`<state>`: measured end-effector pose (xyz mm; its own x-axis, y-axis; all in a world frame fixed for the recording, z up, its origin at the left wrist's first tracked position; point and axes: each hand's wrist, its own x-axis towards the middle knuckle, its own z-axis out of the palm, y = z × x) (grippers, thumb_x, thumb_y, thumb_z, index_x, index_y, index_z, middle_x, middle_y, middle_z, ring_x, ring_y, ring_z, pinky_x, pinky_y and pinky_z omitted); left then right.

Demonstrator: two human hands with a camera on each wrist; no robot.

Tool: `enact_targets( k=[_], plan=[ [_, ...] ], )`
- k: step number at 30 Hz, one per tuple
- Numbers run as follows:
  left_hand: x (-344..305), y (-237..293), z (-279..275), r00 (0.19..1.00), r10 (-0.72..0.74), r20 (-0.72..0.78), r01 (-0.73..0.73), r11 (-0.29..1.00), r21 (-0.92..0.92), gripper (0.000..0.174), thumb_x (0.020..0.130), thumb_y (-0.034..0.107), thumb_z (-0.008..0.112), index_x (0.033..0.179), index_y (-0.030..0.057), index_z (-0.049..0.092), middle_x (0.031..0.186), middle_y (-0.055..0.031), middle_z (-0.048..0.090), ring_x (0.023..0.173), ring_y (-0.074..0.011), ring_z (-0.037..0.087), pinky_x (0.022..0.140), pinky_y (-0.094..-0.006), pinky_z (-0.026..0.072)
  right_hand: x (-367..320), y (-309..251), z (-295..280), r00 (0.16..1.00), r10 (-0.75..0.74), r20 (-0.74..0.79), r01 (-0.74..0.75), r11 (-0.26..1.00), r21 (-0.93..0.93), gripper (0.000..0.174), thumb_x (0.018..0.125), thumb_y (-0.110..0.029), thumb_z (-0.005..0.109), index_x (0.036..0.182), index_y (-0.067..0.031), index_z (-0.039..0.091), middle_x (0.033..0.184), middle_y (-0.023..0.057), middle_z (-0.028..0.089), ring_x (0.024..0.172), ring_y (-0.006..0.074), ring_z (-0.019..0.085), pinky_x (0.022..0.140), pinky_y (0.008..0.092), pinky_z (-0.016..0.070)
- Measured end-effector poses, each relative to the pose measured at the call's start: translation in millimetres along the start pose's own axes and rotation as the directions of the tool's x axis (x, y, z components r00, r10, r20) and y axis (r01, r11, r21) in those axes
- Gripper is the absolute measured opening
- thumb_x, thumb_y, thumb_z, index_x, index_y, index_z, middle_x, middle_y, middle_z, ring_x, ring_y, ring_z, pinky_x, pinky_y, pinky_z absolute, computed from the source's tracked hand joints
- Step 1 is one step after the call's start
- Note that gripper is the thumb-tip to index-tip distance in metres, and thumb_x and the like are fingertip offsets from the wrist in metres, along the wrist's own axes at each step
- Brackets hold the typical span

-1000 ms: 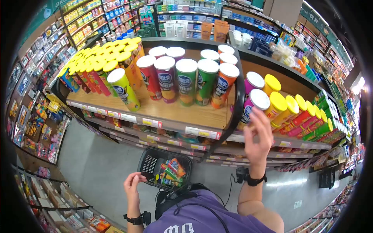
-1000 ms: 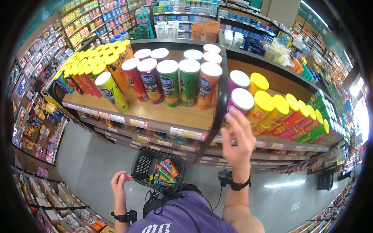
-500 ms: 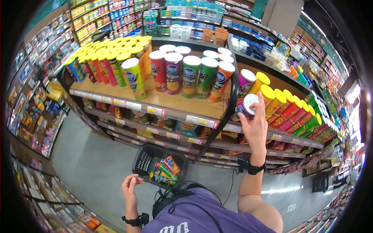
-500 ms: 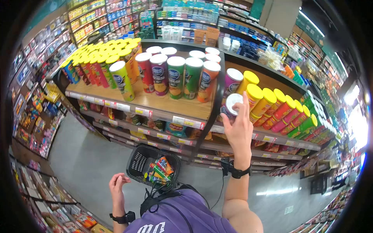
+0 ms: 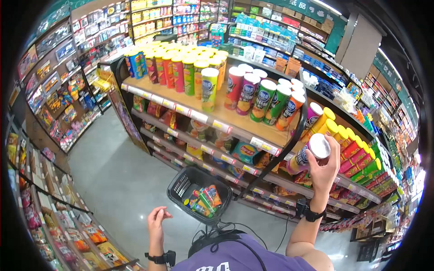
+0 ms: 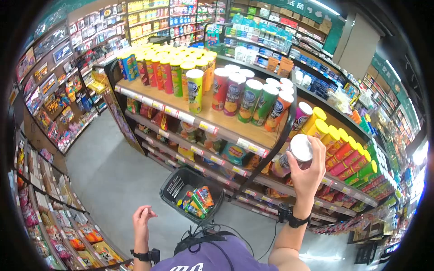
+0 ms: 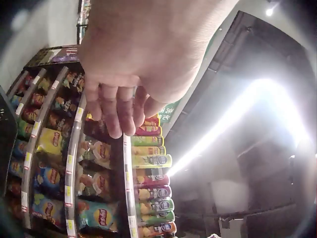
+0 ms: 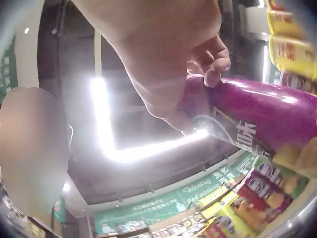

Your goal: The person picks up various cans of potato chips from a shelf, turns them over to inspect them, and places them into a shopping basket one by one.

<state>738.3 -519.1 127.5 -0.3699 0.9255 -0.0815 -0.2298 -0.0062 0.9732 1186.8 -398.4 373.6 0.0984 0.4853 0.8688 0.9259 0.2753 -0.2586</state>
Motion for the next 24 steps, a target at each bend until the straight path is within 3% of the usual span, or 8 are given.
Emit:
enact_targets(
  k=[3, 6, 7, 12, 14, 20, 22, 24],
  plan=[
    [-4, 1, 6, 0.997, 0.009, 0.072, -0.010, 1.000, 0.017, 0.025, 0.102, 0.018, 0.057, 0.110, -0.0038, 0.067, 0.087, -0.0083, 0.068, 0.083, -0.0186, 0.067, 0.084, -0.0338, 0.0538, -14, -13, -5, 0.907, 0.275, 0.320, -0.394, 0.824, 0.408, 0.064, 0.071, -0.006, 0.085, 0.130, 0.0023, 0.059, 0.127, 0.0110, 0.062, 0.118, 0.0237, 0.062, 0.100, 0.0357, 0.0494],
    [-16, 18, 19, 0.987, 0.005, 0.163, -0.006, 1.000, 0.007, 0.026, 0.102, 0.017, 0.057, 0.111, -0.0044, 0.067, 0.088, -0.0082, 0.069, 0.087, -0.0175, 0.066, 0.086, -0.0322, 0.0508, -36, -9, 2, 0.923, 0.156, 0.351, -0.359, 0.676, 0.643, 0.071, 0.073, -0.018, 0.085, 0.135, 0.0030, 0.057, 0.132, 0.0114, 0.060, 0.122, 0.0244, 0.060, 0.104, 0.0371, 0.0471],
    [-20, 23, 19, 0.983, 0.008, 0.182, -0.014, 0.999, 0.033, 0.026, 0.102, 0.018, 0.058, 0.112, -0.0031, 0.068, 0.087, -0.0077, 0.069, 0.087, -0.0175, 0.066, 0.086, -0.0327, 0.0510, -46, -4, 5, 0.901, 0.203, 0.382, -0.422, 0.610, 0.671, 0.082, 0.077, -0.033, 0.082, 0.143, 0.0033, 0.050, 0.139, 0.0148, 0.057, 0.126, 0.0258, 0.057, 0.108, 0.0381, 0.0453],
    [-41, -2, -7, 0.983, 0.008, 0.185, -0.006, 1.000, -0.015, 0.025, 0.101, 0.019, 0.057, 0.112, 0.0000, 0.068, 0.087, -0.0082, 0.068, 0.083, -0.0197, 0.067, 0.084, -0.0373, 0.0541, -76, 10, 3, 0.809, 0.292, 0.510, -0.521, -0.048, 0.852, 0.088, 0.094, -0.042, 0.069, 0.157, 0.0011, 0.025, 0.149, 0.0231, 0.047, 0.131, 0.0318, 0.054, 0.111, 0.0439, 0.0451],
    [-49, -10, -15, 0.986, -0.041, 0.164, 0.049, 0.998, -0.043, 0.026, 0.102, 0.020, 0.057, 0.113, -0.0001, 0.068, 0.088, -0.0082, 0.068, 0.085, -0.0197, 0.067, 0.084, -0.0377, 0.0541, -81, 5, 5, 0.774, 0.345, 0.531, -0.531, -0.102, 0.841, 0.088, 0.094, -0.044, 0.068, 0.157, 0.0013, 0.025, 0.150, 0.0244, 0.046, 0.131, 0.0315, 0.055, 0.111, 0.0445, 0.0458],
    [-60, -1, -1, 0.964, -0.020, 0.266, 0.049, 0.993, -0.103, 0.027, 0.102, 0.019, 0.057, 0.117, -0.0007, 0.068, 0.092, -0.0085, 0.071, 0.090, -0.0192, 0.068, 0.090, -0.0351, 0.0526, -107, -22, 39, 0.727, 0.172, 0.664, -0.621, -0.247, 0.744, 0.084, 0.091, -0.043, 0.072, 0.151, 0.0020, 0.036, 0.143, 0.0231, 0.052, 0.123, 0.0303, 0.060, 0.106, 0.0421, 0.0504],
    [-59, 7, 9, 0.934, -0.006, 0.357, 0.042, 0.995, -0.093, 0.039, 0.101, 0.029, 0.060, 0.125, -0.0013, 0.063, 0.105, -0.0123, 0.070, 0.100, -0.0236, 0.068, 0.094, -0.0391, 0.0521, -112, -41, 50, 0.698, 0.120, 0.706, -0.671, -0.235, 0.703, 0.085, 0.088, -0.046, 0.075, 0.149, 0.0016, 0.038, 0.142, 0.0212, 0.054, 0.121, 0.0295, 0.061, 0.104, 0.0419, 0.0517],
    [-60, 18, 27, 0.798, 0.043, 0.601, 0.014, 0.996, -0.090, 0.054, 0.101, 0.030, 0.062, 0.145, 0.0013, 0.050, 0.133, -0.0155, 0.060, 0.122, -0.0240, 0.060, 0.106, -0.0377, 0.0446, -119, -58, 61, 0.697, 0.047, 0.716, -0.696, -0.197, 0.691, 0.087, 0.086, -0.046, 0.076, 0.150, 0.0010, 0.039, 0.140, 0.0189, 0.056, 0.120, 0.0270, 0.062, 0.104, 0.0402, 0.0512]
  ],
)
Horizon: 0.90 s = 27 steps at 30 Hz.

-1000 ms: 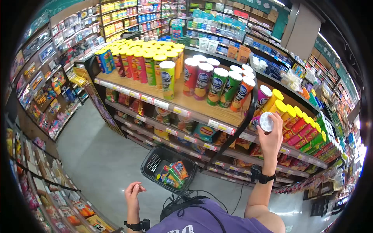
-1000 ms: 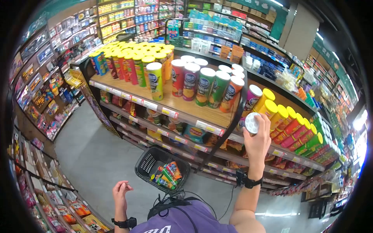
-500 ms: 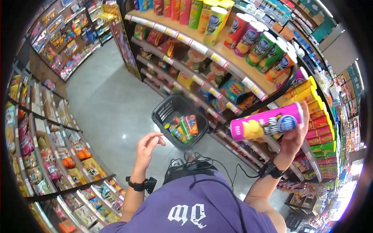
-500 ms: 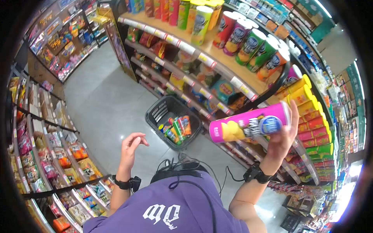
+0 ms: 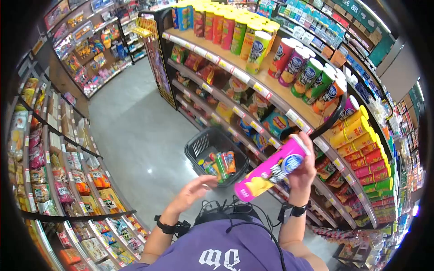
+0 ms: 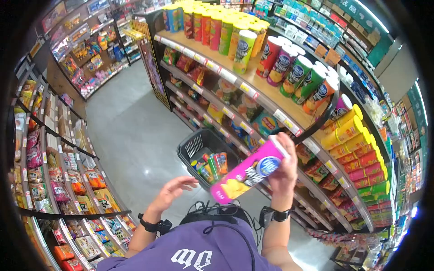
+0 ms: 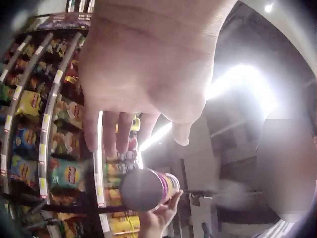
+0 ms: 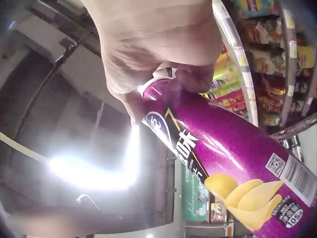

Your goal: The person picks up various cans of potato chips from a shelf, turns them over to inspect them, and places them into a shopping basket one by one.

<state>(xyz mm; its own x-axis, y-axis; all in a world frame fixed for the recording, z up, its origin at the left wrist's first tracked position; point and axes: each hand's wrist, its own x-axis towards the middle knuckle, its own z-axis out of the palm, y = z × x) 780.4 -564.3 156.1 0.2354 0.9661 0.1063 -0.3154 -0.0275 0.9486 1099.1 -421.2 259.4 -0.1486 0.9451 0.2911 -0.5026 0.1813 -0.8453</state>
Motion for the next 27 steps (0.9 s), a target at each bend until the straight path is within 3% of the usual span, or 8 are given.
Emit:
enact_targets(
  k=[4, 7, 12, 13, 14, 17, 23, 27],
  plan=[
    [26, 19, 34, 0.986, -0.012, 0.164, 0.002, 0.998, 0.060, 0.076, 0.096, 0.032, 0.070, 0.156, 0.0032, 0.032, 0.150, -0.0149, 0.046, 0.136, -0.0236, 0.049, 0.114, -0.0384, 0.0380, 2, 16, 29, 0.995, 0.071, 0.075, -0.069, 0.997, -0.036, 0.092, 0.075, -0.051, 0.086, 0.141, 0.0010, 0.048, 0.132, 0.0122, 0.061, 0.118, 0.0229, 0.062, 0.102, 0.0374, 0.0510],
    [36, 12, 53, 0.986, -0.098, 0.137, 0.092, 0.995, 0.047, 0.090, 0.086, 0.016, 0.081, 0.157, 0.0026, 0.028, 0.149, -0.0117, 0.046, 0.138, -0.0212, 0.046, 0.116, -0.0368, 0.0365, -1, 19, 28, 0.984, 0.142, 0.109, -0.148, 0.988, 0.047, 0.076, 0.079, -0.034, 0.085, 0.138, -0.0001, 0.052, 0.132, 0.0115, 0.061, 0.121, 0.0227, 0.059, 0.106, 0.0368, 0.0462],
    [53, -7, 75, 0.976, -0.168, 0.140, 0.168, 0.986, 0.010, 0.085, 0.087, 0.013, 0.079, 0.155, -0.0008, 0.029, 0.146, -0.0110, 0.049, 0.133, -0.0196, 0.051, 0.113, -0.0357, 0.0400, -10, -2, 12, 0.969, 0.206, 0.136, -0.209, 0.978, 0.008, 0.064, 0.086, -0.024, 0.080, 0.139, -0.0014, 0.053, 0.139, 0.0105, 0.058, 0.128, 0.0218, 0.055, 0.112, 0.0367, 0.0397],
    [55, -11, 78, 0.976, -0.160, 0.147, 0.167, 0.985, -0.042, 0.085, 0.088, 0.014, 0.079, 0.155, -0.0010, 0.029, 0.146, -0.0112, 0.050, 0.133, -0.0197, 0.051, 0.113, -0.0359, 0.0399, -9, -4, 4, 0.971, 0.186, 0.153, -0.188, 0.982, -0.001, 0.064, 0.088, -0.026, 0.078, 0.142, -0.0036, 0.051, 0.140, 0.0110, 0.057, 0.122, 0.0195, 0.058, 0.098, 0.0331, 0.0503],
    [56, -14, 81, 0.977, -0.153, 0.150, 0.169, 0.981, -0.095, 0.084, 0.088, 0.015, 0.078, 0.155, -0.0011, 0.030, 0.146, -0.0113, 0.050, 0.133, -0.0199, 0.051, 0.113, -0.0361, 0.0398, -11, -11, -3, 0.972, 0.183, 0.145, -0.185, 0.983, 0.000, 0.064, 0.088, -0.026, 0.078, 0.142, -0.0036, 0.051, 0.140, 0.0110, 0.057, 0.122, 0.0195, 0.058, 0.098, 0.0331, 0.0503],
    [61, -27, 86, 0.969, -0.155, 0.192, 0.189, 0.967, -0.174, 0.085, 0.091, 0.027, 0.076, 0.155, -0.0031, 0.029, 0.145, -0.0125, 0.052, 0.133, -0.0212, 0.052, 0.113, -0.0358, 0.0400, -13, -25, -20, 0.954, 0.270, 0.132, -0.282, 0.956, 0.079, 0.066, 0.093, -0.027, 0.071, 0.151, -0.0080, 0.043, 0.143, 0.0141, 0.054, 0.084, 0.0143, 0.065, 0.057, 0.0244, 0.0509],
    [75, -12, 123, 0.940, -0.210, 0.268, 0.295, 0.896, -0.332, 0.087, 0.087, 0.057, 0.070, 0.144, -0.0023, 0.039, 0.122, -0.0188, 0.062, 0.101, -0.0276, 0.069, 0.088, -0.0390, 0.0574, -27, -37, -38, 0.935, 0.316, 0.162, -0.319, 0.948, -0.010, 0.083, 0.094, -0.020, 0.070, 0.161, -0.0113, 0.022, 0.147, 0.0173, 0.045, 0.081, 0.0176, 0.066, 0.062, 0.0277, 0.0543],
    [84, -17, 141, 0.926, -0.224, 0.303, 0.337, 0.853, -0.399, 0.085, 0.087, 0.056, 0.068, 0.142, -0.0024, 0.040, 0.120, -0.0212, 0.063, 0.098, -0.0290, 0.069, 0.086, -0.0394, 0.0577, -31, -38, -56, 0.931, 0.327, 0.161, -0.332, 0.943, 0.000, 0.093, 0.093, -0.015, 0.071, 0.164, -0.0148, 0.011, 0.145, 0.0186, 0.044, 0.082, 0.0191, 0.066, 0.064, 0.0296, 0.0557]
  ],
)
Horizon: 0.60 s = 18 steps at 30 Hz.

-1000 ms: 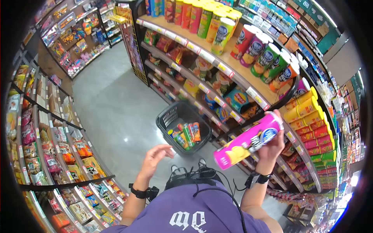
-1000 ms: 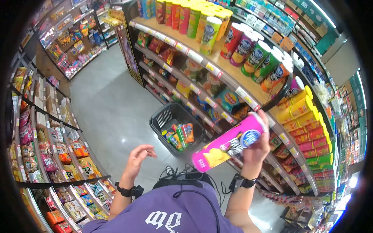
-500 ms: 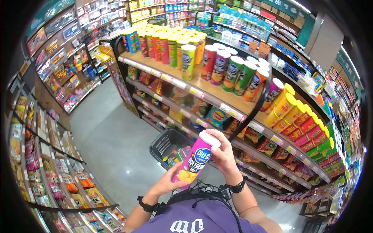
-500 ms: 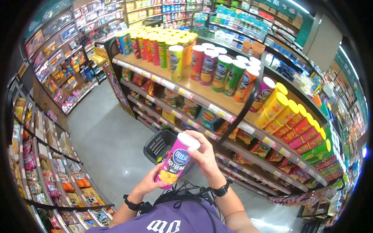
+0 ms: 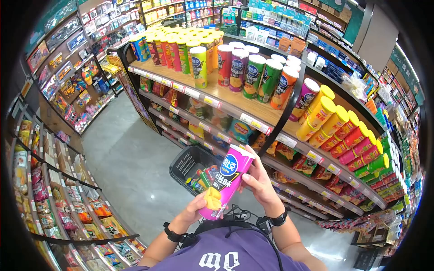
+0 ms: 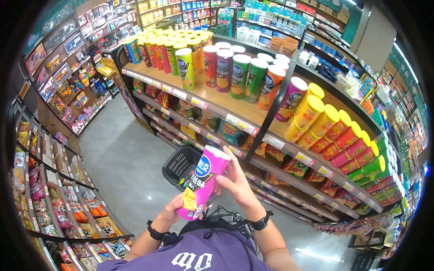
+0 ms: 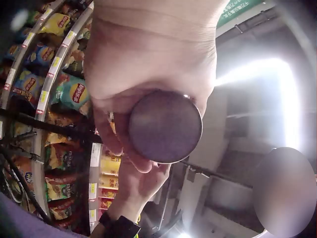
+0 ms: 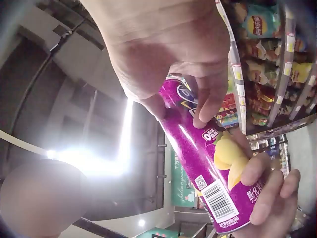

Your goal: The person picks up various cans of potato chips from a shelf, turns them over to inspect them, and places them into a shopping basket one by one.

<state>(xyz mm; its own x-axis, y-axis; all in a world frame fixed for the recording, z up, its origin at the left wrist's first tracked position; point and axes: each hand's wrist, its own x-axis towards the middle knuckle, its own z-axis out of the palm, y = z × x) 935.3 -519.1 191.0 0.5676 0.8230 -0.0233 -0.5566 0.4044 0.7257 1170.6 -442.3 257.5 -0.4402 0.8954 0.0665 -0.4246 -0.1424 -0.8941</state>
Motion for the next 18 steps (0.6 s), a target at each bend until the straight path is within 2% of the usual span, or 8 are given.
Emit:
enact_targets(
  k=[5, 8, 12, 14, 18],
  plan=[
    [18, -20, 9, 1.000, -0.016, -0.001, 0.016, 1.000, 0.009, 0.084, 0.087, 0.054, 0.068, 0.142, -0.0018, 0.040, 0.119, -0.0226, 0.064, 0.094, -0.0291, 0.070, 0.087, -0.0391, 0.0580, -12, -10, -23, 1.000, 0.008, -0.001, -0.008, 1.000, 0.023, 0.091, 0.093, -0.015, 0.071, 0.163, -0.0136, 0.012, 0.143, 0.0171, 0.047, 0.083, 0.0187, 0.066, 0.064, 0.0298, 0.0561],
    [32, -37, 26, 0.999, -0.009, -0.048, 0.009, 1.000, 0.012, 0.090, 0.082, 0.056, 0.072, 0.143, -0.0026, 0.040, 0.117, -0.0227, 0.064, 0.094, -0.0314, 0.071, 0.084, -0.0398, 0.0585, -19, -18, -37, 0.999, 0.020, -0.031, -0.019, 0.999, 0.038, 0.086, 0.094, -0.018, 0.070, 0.162, -0.0126, 0.017, 0.139, 0.0146, 0.052, 0.084, 0.0183, 0.067, 0.065, 0.0290, 0.0560],
    [49, -50, 50, 0.996, 0.023, -0.081, -0.021, 0.999, 0.027, 0.090, 0.082, 0.054, 0.073, 0.144, -0.0020, 0.039, 0.119, -0.0219, 0.064, 0.095, -0.0309, 0.070, 0.085, -0.0400, 0.0586, -25, -24, -59, 0.998, 0.030, -0.047, -0.027, 0.998, 0.048, 0.078, 0.095, -0.022, 0.069, 0.159, -0.0096, 0.026, 0.133, 0.0119, 0.058, 0.092, 0.0171, 0.067, 0.067, 0.0285, 0.0560],
    [55, -57, 52, 0.998, 0.061, -0.021, -0.060, 0.997, 0.040, 0.076, 0.090, 0.048, 0.071, 0.142, 0.0013, 0.041, 0.128, -0.0143, 0.057, 0.115, -0.0222, 0.062, 0.094, -0.0377, 0.0555, -28, -27, -70, 0.998, 0.031, -0.048, -0.029, 0.999, 0.045, 0.076, 0.095, -0.023, 0.069, 0.157, -0.0087, 0.028, 0.133, 0.0116, 0.058, 0.094, 0.0167, 0.066, 0.069, 0.0285, 0.0561],
    [62, -74, 52, 0.997, 0.061, -0.052, -0.057, 0.995, 0.082, 0.078, 0.091, 0.047, 0.070, 0.146, 0.0016, 0.038, 0.130, -0.0116, 0.057, 0.118, -0.0204, 0.060, 0.099, -0.0367, 0.0529, -35, -34, -89, 0.998, 0.063, -0.024, -0.063, 0.998, 0.016, 0.075, 0.095, -0.024, 0.069, 0.157, -0.0083, 0.028, 0.136, 0.0107, 0.056, 0.102, 0.0166, 0.065, 0.072, 0.0300, 0.0571]
  ],
)
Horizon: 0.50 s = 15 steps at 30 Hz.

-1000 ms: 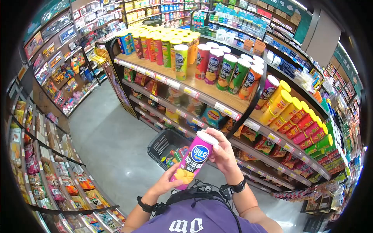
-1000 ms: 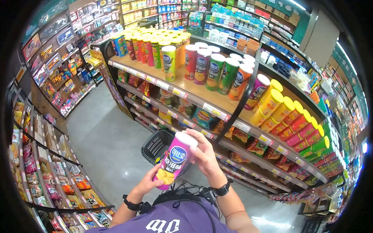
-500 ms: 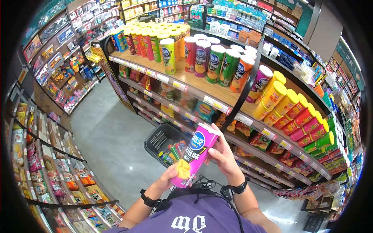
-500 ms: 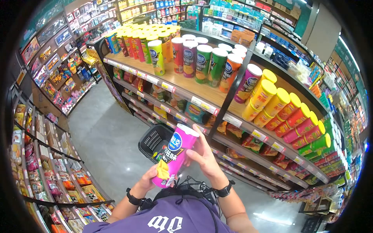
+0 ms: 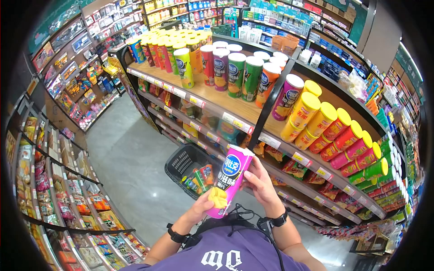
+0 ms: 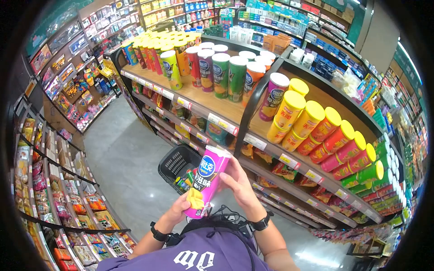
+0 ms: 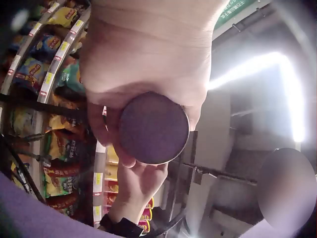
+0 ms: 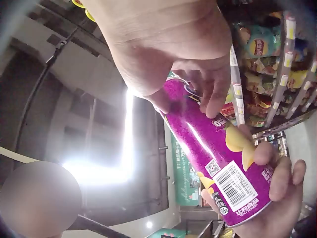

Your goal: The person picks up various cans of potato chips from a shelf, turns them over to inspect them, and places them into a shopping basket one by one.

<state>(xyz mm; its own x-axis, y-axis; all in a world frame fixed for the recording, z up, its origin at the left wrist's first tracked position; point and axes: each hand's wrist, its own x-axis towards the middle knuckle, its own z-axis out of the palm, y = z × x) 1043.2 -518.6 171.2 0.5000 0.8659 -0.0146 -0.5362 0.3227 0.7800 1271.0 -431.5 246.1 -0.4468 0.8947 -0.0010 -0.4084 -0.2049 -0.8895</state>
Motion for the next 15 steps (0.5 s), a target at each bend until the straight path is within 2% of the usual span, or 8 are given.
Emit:
enact_targets(
  k=[3, 5, 11, 15],
  plan=[
    [7, -13, 4, 0.999, -0.021, -0.028, 0.021, 1.000, -0.009, 0.081, 0.091, 0.046, 0.070, 0.150, 0.0012, 0.036, 0.132, -0.0107, 0.057, 0.119, -0.0198, 0.060, 0.101, -0.0361, 0.0514, -9, -3, -17, 1.000, 0.029, 0.003, -0.029, 1.000, -0.010, 0.074, 0.097, -0.022, 0.068, 0.157, -0.0080, 0.028, 0.141, 0.0102, 0.054, 0.106, 0.0167, 0.064, 0.075, 0.0298, 0.0570],
    [14, -21, 8, 0.999, -0.028, -0.033, 0.028, 1.000, 0.002, 0.082, 0.092, 0.044, 0.069, 0.152, 0.0007, 0.034, 0.135, -0.0108, 0.057, 0.121, -0.0200, 0.060, 0.102, -0.0360, 0.0508, -12, -3, -29, 0.999, 0.048, -0.022, -0.048, 0.999, -0.010, 0.073, 0.096, -0.021, 0.067, 0.156, -0.0092, 0.028, 0.132, 0.0113, 0.058, 0.102, 0.0176, 0.064, 0.072, 0.0311, 0.0583],
    [28, -32, 12, 0.997, -0.011, -0.071, 0.016, 0.997, 0.075, 0.072, 0.094, 0.036, 0.067, 0.149, -0.0011, 0.038, 0.136, -0.0111, 0.057, 0.123, -0.0191, 0.059, 0.107, -0.0346, 0.0456, -10, -15, -52, 0.991, 0.132, -0.013, -0.131, 0.989, 0.066, 0.068, 0.096, -0.022, 0.067, 0.153, -0.0101, 0.031, 0.123, 0.0109, 0.061, 0.091, 0.0180, 0.066, 0.070, 0.0320, 0.0582],
    [26, -29, 11, 0.994, 0.005, -0.105, 0.001, 0.998, 0.058, 0.069, 0.095, 0.033, 0.067, 0.148, -0.0016, 0.039, 0.138, -0.0113, 0.057, 0.126, -0.0188, 0.057, 0.109, -0.0332, 0.0433, -2, -7, -58, 0.981, 0.193, 0.030, -0.195, 0.979, 0.060, 0.066, 0.099, -0.020, 0.064, 0.155, -0.0110, 0.030, 0.131, 0.0106, 0.060, 0.091, 0.0195, 0.068, 0.072, 0.0315, 0.0581]
  ],
)
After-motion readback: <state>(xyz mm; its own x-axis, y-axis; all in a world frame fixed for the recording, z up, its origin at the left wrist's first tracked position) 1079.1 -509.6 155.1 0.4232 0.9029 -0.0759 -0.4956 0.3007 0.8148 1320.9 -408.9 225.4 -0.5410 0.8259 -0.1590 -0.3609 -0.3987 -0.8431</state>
